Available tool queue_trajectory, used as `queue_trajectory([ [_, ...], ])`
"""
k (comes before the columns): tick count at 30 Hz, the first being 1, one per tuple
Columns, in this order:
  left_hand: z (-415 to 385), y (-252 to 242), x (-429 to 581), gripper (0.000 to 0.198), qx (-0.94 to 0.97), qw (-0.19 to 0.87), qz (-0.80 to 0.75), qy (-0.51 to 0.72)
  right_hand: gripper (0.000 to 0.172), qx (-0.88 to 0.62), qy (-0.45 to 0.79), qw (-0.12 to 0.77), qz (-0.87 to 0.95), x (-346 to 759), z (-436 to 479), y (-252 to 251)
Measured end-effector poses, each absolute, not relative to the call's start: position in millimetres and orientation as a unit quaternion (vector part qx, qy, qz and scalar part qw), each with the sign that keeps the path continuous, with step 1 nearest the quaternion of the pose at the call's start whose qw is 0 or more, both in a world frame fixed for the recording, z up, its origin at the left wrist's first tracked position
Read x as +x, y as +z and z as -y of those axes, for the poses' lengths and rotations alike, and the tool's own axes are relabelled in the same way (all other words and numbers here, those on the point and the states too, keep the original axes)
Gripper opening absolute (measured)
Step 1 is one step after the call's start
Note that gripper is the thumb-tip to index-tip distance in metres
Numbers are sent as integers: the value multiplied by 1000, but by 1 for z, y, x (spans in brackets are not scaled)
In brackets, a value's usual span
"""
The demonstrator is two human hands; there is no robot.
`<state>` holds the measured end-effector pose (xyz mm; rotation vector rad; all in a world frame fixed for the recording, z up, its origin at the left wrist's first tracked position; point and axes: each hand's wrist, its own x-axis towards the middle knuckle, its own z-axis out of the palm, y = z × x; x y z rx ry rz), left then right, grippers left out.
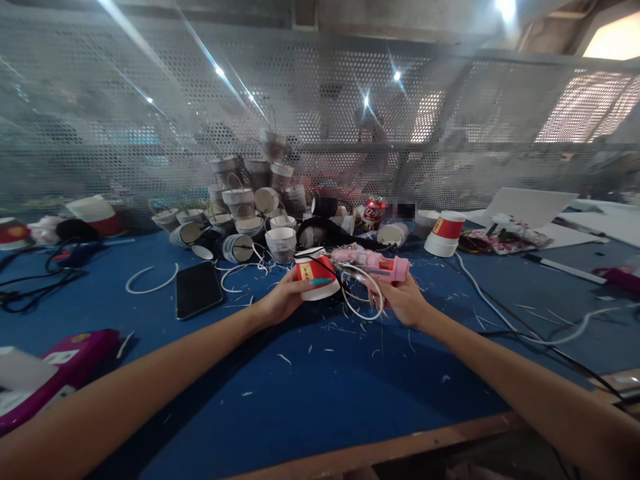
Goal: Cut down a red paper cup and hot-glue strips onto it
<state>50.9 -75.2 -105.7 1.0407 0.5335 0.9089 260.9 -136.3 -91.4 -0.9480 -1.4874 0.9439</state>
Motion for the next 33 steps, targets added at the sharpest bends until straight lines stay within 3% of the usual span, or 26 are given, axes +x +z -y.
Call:
queue_trajectory([
  [7,76,-104,51,44,475,741,-241,409,34,-435,375,523,629,263,132,-94],
  [11,77,-103,51,42,480,737,-244,409,27,-511,254,489,659,268,128,-92],
  [15,79,-101,52,38,454,732,-275,427,17,-645,1,348,680,280,129,-73],
  [18,79,-101,52,37,434,730,-286,444,27,-716,-129,206,654,291,131,-59],
  [21,78,-101,51,37,420,724,-291,463,34,-758,-161,109,622,299,130,-58],
  [24,77,-102,51,39,415,720,-293,473,32,-776,-142,66,610,302,127,-66],
  [26,76,-103,52,37,416,719,-293,473,34,-772,-153,92,610,301,126,-72],
  [29,76,-103,53,35,438,714,-292,460,38,-715,-175,227,638,293,127,-73],
  [33,77,-105,54,45,499,687,-298,436,26,-536,4,403,742,273,135,-72],
])
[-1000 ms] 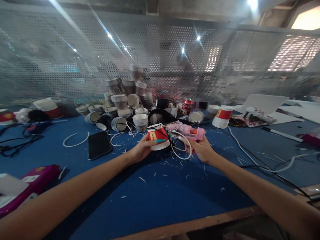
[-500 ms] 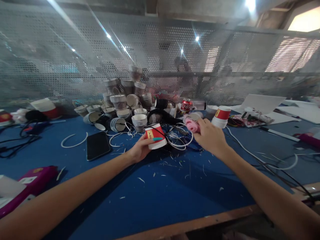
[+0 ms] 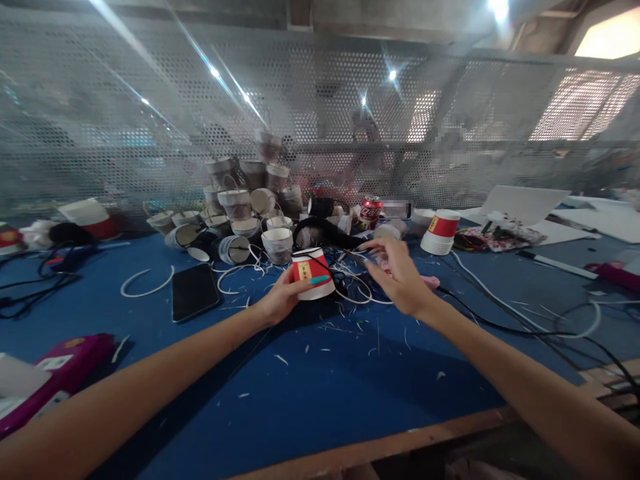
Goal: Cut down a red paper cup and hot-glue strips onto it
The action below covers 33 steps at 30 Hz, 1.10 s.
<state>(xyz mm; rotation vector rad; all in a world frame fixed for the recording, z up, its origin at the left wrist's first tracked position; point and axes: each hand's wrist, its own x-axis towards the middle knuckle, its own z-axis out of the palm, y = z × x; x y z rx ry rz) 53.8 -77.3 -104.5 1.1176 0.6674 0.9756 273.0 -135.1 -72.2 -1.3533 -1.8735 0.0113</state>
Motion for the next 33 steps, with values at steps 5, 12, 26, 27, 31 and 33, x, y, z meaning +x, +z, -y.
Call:
queue_trajectory([
  [5,81,-106,55,57,585,642,-315,384,38,-484,227,418,735,248,138,-88],
  [12,83,-105,57,60,615,608,-341,370,41,-448,414,464,643,239,128,-106],
  [26,84,-105,53,52,592,649,-297,375,37,-446,243,371,778,256,127,-83],
  [27,83,-105,53,51,587,657,-289,374,38,-434,261,370,779,258,127,-80],
  [31,82,-106,51,51,557,689,-274,374,37,-408,377,332,762,268,125,-71],
  [33,82,-105,51,48,543,698,-276,378,33,-411,380,307,770,274,124,-66],
])
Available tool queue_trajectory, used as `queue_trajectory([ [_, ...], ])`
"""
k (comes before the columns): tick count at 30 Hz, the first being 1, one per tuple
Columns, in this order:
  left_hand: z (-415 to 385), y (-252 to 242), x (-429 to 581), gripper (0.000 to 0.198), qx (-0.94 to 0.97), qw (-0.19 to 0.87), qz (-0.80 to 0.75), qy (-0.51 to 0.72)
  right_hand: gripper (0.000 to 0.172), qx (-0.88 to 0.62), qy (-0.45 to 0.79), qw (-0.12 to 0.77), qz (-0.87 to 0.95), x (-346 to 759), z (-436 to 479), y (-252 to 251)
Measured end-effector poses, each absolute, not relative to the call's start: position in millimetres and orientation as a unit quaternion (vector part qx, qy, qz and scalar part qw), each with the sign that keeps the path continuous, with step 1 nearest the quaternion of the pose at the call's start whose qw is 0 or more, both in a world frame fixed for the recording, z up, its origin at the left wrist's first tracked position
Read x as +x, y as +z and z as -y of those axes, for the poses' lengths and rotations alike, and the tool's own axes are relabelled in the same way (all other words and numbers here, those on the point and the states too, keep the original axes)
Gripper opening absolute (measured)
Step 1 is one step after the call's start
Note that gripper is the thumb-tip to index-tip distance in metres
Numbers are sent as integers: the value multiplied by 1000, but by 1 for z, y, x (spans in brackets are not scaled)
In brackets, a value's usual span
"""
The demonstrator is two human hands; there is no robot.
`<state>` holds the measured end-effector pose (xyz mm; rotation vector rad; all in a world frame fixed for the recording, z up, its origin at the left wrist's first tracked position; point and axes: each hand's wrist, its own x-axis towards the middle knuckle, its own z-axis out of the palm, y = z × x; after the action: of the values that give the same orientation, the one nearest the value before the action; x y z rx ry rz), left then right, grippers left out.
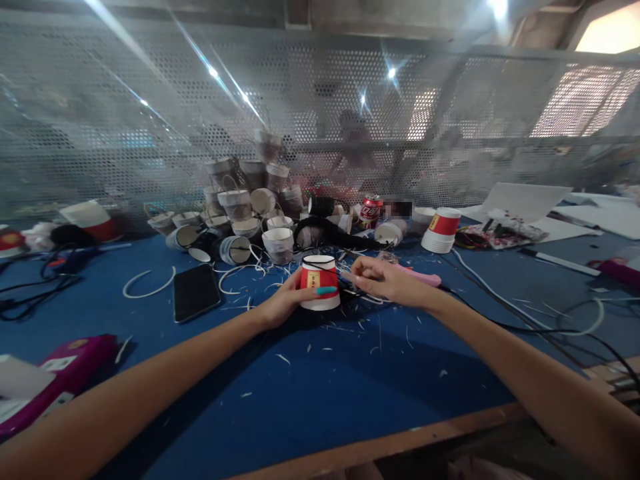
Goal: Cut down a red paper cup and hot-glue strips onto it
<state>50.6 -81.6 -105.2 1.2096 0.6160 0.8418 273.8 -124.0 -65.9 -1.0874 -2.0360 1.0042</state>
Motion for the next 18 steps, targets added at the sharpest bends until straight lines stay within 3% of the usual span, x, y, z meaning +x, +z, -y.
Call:
queue_trajectory([
  [4,80,-104,49,47,531,715,-259,374,35,-411,324,295,800,292,120,-55],
  [11,75,-101,46,40,467,738,-249,418,34,-429,337,379,747,316,122,-33],
  [18,65,-67,32,47,453,751,-204,435,30,-463,247,361,772,321,94,-6],
])
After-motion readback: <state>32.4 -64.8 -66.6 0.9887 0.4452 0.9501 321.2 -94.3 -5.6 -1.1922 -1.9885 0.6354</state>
